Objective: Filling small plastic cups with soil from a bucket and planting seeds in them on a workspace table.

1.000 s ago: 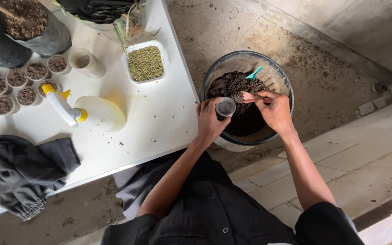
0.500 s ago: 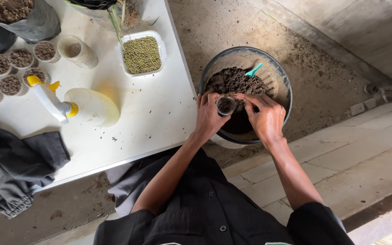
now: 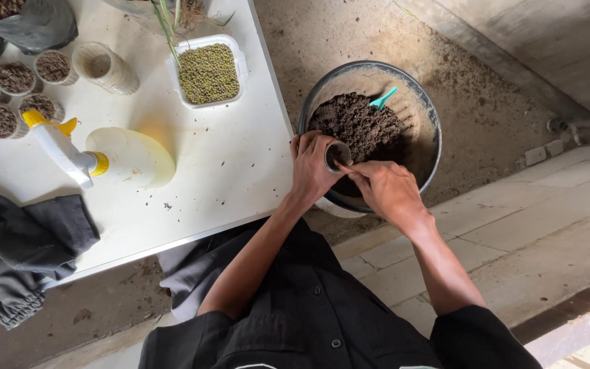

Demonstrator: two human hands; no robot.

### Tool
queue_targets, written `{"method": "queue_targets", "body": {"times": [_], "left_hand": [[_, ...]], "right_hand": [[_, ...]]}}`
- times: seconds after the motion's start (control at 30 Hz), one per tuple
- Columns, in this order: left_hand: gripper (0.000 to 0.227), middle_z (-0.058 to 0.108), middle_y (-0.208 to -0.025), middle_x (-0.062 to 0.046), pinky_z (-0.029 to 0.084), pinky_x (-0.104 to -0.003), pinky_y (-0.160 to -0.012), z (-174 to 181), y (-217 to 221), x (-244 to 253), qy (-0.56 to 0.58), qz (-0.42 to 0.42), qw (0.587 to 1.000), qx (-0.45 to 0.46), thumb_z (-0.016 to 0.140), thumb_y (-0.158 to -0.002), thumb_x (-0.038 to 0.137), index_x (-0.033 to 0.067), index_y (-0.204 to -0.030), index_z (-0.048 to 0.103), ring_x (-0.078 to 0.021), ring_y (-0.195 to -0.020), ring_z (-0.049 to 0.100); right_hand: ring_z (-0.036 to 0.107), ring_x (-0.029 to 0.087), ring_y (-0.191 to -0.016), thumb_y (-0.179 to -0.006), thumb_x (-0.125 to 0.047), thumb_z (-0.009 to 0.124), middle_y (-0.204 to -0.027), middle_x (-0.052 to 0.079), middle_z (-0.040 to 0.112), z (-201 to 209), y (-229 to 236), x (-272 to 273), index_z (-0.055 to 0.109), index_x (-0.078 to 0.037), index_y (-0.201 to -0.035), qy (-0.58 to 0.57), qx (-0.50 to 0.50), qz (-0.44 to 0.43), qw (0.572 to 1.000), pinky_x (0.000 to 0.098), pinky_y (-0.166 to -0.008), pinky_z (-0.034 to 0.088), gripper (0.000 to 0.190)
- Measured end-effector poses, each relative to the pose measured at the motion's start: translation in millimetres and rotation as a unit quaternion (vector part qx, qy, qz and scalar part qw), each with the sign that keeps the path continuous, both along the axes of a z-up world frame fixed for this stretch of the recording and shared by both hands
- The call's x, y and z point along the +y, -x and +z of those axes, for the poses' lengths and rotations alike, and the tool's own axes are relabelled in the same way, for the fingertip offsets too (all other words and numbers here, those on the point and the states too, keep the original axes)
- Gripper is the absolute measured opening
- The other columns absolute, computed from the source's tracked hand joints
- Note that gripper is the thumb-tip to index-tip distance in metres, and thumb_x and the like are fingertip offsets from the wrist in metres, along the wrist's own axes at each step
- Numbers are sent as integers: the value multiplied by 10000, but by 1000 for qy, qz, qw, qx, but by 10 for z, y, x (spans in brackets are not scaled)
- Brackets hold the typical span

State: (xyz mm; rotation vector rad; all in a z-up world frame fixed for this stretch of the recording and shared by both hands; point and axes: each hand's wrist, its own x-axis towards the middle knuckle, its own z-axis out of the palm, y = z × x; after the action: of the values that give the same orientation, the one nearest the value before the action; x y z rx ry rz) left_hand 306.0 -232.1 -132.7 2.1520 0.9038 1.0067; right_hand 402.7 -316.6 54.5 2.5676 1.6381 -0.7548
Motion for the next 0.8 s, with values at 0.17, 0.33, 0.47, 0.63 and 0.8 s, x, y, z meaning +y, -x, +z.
{"method": "queue_targets", "body": {"times": [0.17, 0.33, 0.47, 0.63, 0.8], "left_hand": [[542, 704, -970, -76, 313, -613, -1157, 150, 52, 26, -6, -21, 1000, -22, 903, -766, 227, 129, -1158, 541, -278, -1167, 600], [586, 695, -1006, -32, 404, -565, -1099, -3, 13, 66, -19, -35, 999, -35, 919, -733, 248, 148, -1166, 537, -234, -1087, 615], [574, 670, -1033, -30, 470, -495, -1037, -47, -37, 106, 6, -101, 992, -81, 877, -720, 140, 144, -1178, 532, -237, -1026, 639], [583, 652, -1033, -69, 533, -483, -958, 96, 41, 192, 36, -148, 986, -73, 890, -801, 292, 130, -1220, 519, -286, -991, 687], [676, 584, -1184, -194, 536, -584, -951, 322, 104, 262, 73, -201, 973, -92, 825, -817, -4, 45, -1357, 422, -446, -1082, 646]], "right_hand": [[747, 300, -962, -1059, -328, 548, -1037, -14, 779, -429, -15, -13, 768, -268, -1172, -15, -20, 16, 1000, 529, -807, 609, 255], [740, 284, -1034, -1032, -333, 561, -1080, -49, 785, 34, 63, 99, 777, -314, -1144, 72, -20, 5, 997, 536, -902, 595, 244], [737, 307, -1016, -1025, -370, 561, -1106, -37, 768, -331, 34, 5, 762, -338, -1167, 5, -24, -15, 1000, 541, -863, 610, 247], [745, 261, -1036, -1023, -380, 539, -1113, -76, 772, 114, 87, 42, 771, -389, -1121, 48, -41, -14, 998, 493, -906, 607, 251], [749, 302, -967, -1013, -275, 535, -1016, -46, 766, -363, 98, 14, 775, -340, -1096, -12, 0, -19, 1000, 507, -840, 621, 262]]}}
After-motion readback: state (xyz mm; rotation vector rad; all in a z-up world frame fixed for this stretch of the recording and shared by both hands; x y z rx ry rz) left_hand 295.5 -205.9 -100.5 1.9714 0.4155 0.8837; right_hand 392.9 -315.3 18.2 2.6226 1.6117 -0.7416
